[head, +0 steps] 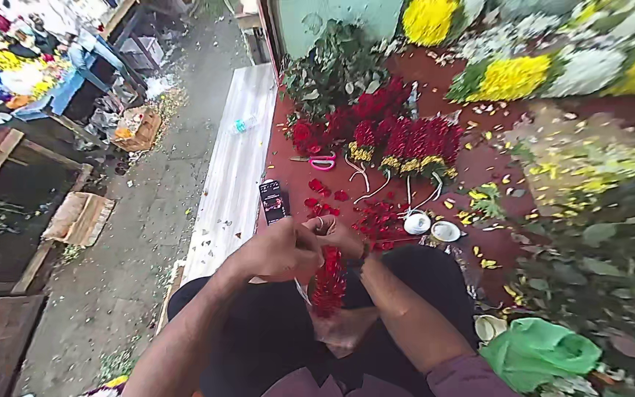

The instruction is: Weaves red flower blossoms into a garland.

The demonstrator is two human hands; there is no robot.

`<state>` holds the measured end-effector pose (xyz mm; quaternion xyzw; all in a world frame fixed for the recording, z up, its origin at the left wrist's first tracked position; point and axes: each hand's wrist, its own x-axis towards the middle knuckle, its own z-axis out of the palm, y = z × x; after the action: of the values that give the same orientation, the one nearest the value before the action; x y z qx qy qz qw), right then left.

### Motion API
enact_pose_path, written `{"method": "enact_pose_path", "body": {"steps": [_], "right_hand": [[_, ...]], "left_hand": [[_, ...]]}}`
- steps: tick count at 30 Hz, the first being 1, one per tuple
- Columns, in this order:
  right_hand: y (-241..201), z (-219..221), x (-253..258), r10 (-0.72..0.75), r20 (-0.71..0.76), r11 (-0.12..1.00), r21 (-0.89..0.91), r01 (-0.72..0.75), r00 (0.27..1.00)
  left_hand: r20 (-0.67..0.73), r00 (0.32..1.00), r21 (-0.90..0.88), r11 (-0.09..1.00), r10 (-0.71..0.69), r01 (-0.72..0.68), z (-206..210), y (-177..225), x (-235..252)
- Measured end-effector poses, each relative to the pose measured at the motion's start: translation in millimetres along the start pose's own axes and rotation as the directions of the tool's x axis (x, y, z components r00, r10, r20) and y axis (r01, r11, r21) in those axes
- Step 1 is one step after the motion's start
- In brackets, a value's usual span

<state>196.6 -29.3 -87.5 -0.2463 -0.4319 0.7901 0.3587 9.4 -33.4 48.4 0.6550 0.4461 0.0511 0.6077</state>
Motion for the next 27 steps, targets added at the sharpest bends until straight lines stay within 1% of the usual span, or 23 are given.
{"method": "enact_pose_path", "body": {"steps": [1, 2, 3, 4, 5, 6, 8, 10, 12, 15, 17, 19, 21, 22, 24, 25, 27], "right_hand": [[-8.1, 4.6, -6.9, 0.061, -0.1, 0.998, 0.024, -0.059, 0.993], [-13.2, 8.8, -12.4, 0.094, -0.145, 0.995, 0.047, -0.088, 0.985], [1.7, 4.6, -11.8, 0.016, -0.117, 0.994, 0.11, -0.003, 0.993], [11.8, 4.0, -7.1, -0.047, -0.095, 0.984, 0.169, 0.062, 0.994], [19.9, 2.3, -1.4, -0.093, -0.073, 0.976, 0.191, 0.106, 0.993], [23.7, 1.3, 2.4, -0.131, -0.044, 0.976, 0.172, 0.137, 0.99], [23.3, 2.5, 6.6, -0.175, -0.039, 0.98, 0.092, 0.178, 0.984], [19.5, 7.6, 9.0, -0.188, -0.096, 0.981, -0.058, 0.183, 0.977], [23.6, 13.2, 11.3, -0.192, -0.116, 0.954, -0.255, 0.158, 0.974], [44.3, 29.8, 11.7, -0.147, -0.078, 0.901, -0.423, 0.101, 0.986], [58.8, 42.1, 9.5, -0.07, -0.066, 0.869, -0.493, 0.029, 0.995], [63.4, 49.1, 6.3, -0.049, -0.065, 0.854, -0.521, 0.008, 0.997], [50.4, 44.7, 6.0, -0.093, -0.104, 0.87, -0.492, 0.03, 0.99], [41.7, 37.2, 7.4, -0.113, -0.147, 0.876, -0.482, 0.029, 0.983], [31.1, 15.4, 10.0, -0.124, -0.243, 0.886, -0.464, -0.003, 0.962], [30.1, 4.8, 11.5, -0.112, -0.277, 0.894, -0.447, -0.025, 0.954], [33.9, -8.1, 13.4, -0.087, -0.294, 0.903, -0.427, -0.049, 0.952]], "left_hand": [[-0.081, 0.996, -0.079, 0.996, 0.038, -0.044, -1.3, 2.2, 6.6], [-0.168, 0.984, -0.126, 0.989, 0.055, -0.077, -2.7, 2.8, 12.8], [-0.26, 0.964, -0.135, 0.986, 0.063, -0.101, -3.1, 1.6, 18.7], [-0.351, 0.934, -0.104, 0.989, 0.064, -0.106, -3.0, -1.7, 24.3], [-0.438, 0.897, -0.042, 0.995, 0.064, -0.091, -3.2, -7.2, 29.7], [-0.514, 0.856, 0.031, 0.998, 0.058, -0.05, -3.8, -13.5, 34.0], [-0.627, 0.779, 0.122, 0.987, -0.004, 0.103, -6.9, -28.3, 37.9], [-0.695, 0.709, 0.102, 0.961, -0.117, 0.258, -9.0, -46.1, 36.1], [-0.731, 0.645, 0.048, 0.926, -0.223, 0.375, -6.7, -68.6, 30.5], [-0.758, 0.575, -0.044, 0.904, -0.308, 0.425, 6.9, -102.5, 18.4], [-0.769, 0.547, -0.1, 0.909, -0.329, 0.405, 18.4, -117.4, 11.6], [-0.773, 0.542, -0.159, 0.928, -0.329, 0.337, 29.9, -124.5, 6.5], [-0.766, 0.569, -0.196, 0.952, -0.299, 0.236, 35.3, -128.4, 1.5], [-0.755, 0.596, -0.205, 0.961, -0.275, 0.185, 34.6, -130.0, -1.6], [-0.698, 0.673, -0.202, 0.969, -0.245, 0.142, 29.3, -128.3, -9.2], [-0.66, 0.715, -0.182, 0.972, -0.231, 0.146, 25.3, -124.9, -11.8], [-0.586, 0.781, -0.112, 0.977, -0.215, 0.184, 18.6, -117.8, -14.0]]}}
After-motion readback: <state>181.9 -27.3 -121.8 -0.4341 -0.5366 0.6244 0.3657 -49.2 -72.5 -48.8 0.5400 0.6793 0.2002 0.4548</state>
